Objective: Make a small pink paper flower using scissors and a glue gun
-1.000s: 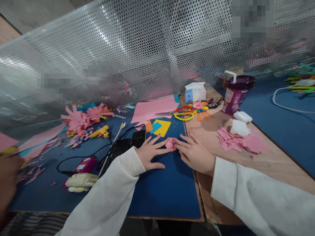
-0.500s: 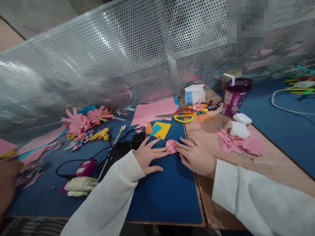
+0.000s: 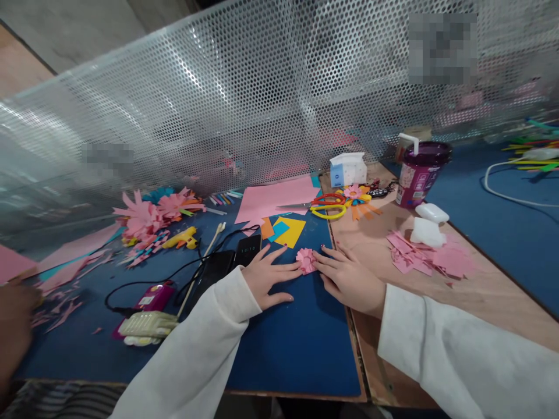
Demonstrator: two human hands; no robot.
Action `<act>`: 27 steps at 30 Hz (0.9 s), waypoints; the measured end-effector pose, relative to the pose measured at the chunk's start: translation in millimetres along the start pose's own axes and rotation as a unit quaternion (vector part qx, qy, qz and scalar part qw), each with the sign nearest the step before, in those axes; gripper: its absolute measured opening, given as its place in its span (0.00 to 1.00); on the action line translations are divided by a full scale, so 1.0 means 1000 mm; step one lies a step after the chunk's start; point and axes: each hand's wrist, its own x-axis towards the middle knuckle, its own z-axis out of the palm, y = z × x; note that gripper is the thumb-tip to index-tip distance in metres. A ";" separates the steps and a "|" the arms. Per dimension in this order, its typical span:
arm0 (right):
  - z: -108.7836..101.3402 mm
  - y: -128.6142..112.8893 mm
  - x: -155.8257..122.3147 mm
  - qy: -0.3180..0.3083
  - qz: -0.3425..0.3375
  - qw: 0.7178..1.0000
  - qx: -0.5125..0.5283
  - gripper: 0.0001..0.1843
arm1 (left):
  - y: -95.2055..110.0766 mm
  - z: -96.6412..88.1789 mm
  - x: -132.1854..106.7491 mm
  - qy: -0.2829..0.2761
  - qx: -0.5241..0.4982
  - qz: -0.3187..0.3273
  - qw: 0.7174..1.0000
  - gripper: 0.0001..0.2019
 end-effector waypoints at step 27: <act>0.003 0.000 -0.001 0.004 -0.004 1.000 -0.008 0.20 | -0.003 0.004 0.002 -0.003 -0.015 -0.017 1.000 0.27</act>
